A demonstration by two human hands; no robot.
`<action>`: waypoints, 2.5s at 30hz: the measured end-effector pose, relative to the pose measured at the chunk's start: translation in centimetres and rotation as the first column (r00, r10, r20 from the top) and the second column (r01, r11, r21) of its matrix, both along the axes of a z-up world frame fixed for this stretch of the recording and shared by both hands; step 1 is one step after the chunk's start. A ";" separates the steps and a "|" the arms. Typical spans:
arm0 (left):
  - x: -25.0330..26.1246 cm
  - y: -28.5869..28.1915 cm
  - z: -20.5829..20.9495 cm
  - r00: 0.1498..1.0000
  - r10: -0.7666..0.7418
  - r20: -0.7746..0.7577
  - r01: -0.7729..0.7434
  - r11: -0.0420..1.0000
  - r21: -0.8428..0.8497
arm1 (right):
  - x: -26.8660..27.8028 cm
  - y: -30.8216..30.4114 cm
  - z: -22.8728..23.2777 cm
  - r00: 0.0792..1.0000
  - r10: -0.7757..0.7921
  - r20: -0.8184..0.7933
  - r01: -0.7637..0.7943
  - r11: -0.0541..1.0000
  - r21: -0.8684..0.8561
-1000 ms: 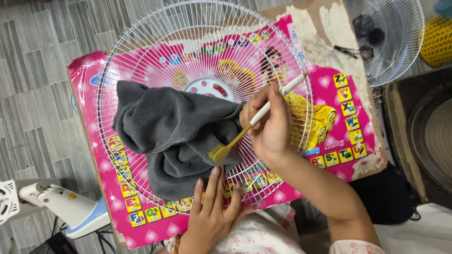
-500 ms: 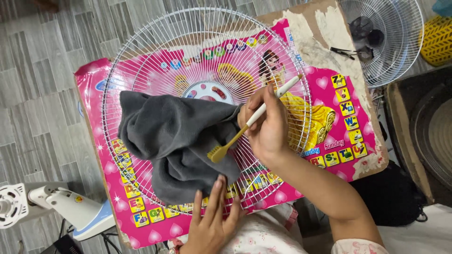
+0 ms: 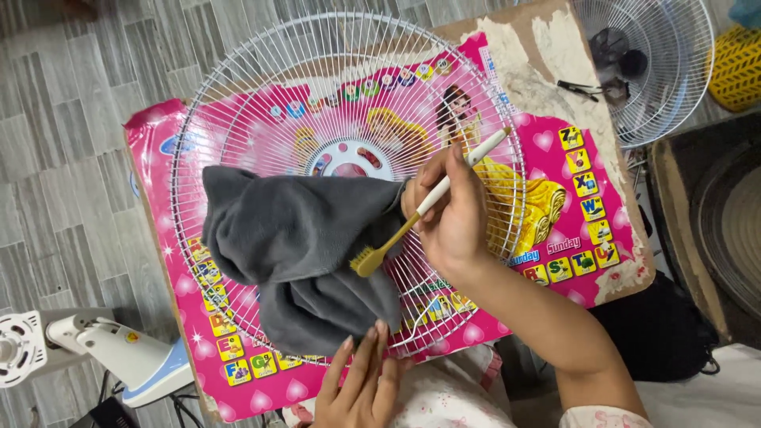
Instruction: Cleaning a fan grill using a brush and a cloth
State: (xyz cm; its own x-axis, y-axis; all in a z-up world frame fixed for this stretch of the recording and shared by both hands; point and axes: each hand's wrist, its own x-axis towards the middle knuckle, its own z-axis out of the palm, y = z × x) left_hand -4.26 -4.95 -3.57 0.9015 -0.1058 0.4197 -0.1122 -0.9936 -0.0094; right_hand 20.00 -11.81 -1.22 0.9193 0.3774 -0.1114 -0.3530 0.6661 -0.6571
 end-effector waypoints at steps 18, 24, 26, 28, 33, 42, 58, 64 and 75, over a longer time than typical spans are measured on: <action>0.3 1.8 0.5 0.986 -0.156 -0.062 0.142 0.973 -0.181 | 0.0 -0.1 -0.1 1.000 -0.001 0.014 0.001 1.000 0.000; 1.5 2.2 0.3 0.981 -0.189 -0.038 0.172 0.946 -0.274 | 0.0 -0.1 -0.7 1.000 -0.017 -0.017 0.018 0.997 0.076; 2.3 2.1 0.8 0.984 -0.166 0.063 0.178 0.924 -0.338 | 0.1 -0.1 -0.7 0.999 -0.018 -0.032 0.021 0.996 0.087; 2.7 2.2 0.8 0.977 -0.185 0.106 0.209 0.926 -0.314 | 0.2 -0.1 -0.8 0.999 -0.022 -0.032 0.025 0.996 0.085; 2.2 3.2 1.2 0.951 -0.298 0.085 0.309 0.895 -0.322 | -0.1 -0.4 -0.5 0.999 -0.007 -0.039 0.010 0.997 0.074; -0.1 10.2 2.5 0.913 -0.394 0.108 0.374 0.698 -0.611 | 0.0 -1.8 0.0 0.983 0.119 -0.138 -0.107 0.990 0.096; 3.5 6.8 4.2 0.997 0.074 -0.012 -0.070 0.862 -0.502 | -0.1 -0.3 -1.1 0.975 -0.032 0.220 0.054 0.994 -0.093; -0.7 5.6 2.4 0.999 0.017 -0.049 -0.034 0.921 -0.387 | -0.2 -0.3 -1.3 0.974 -0.035 0.224 0.061 0.993 -0.106; -0.8 4.6 0.8 0.988 -0.028 -0.152 -0.003 0.979 -0.202 | -0.1 -0.2 -1.6 0.965 -0.044 0.259 0.082 0.987 -0.136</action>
State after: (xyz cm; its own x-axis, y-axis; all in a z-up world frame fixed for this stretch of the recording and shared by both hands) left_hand -5.06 -0.33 -2.78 0.9559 -0.0455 0.2900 -0.1094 -0.9719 0.2083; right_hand 19.85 -12.06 -2.86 0.9458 0.3148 0.0800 -0.1221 0.5730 -0.8104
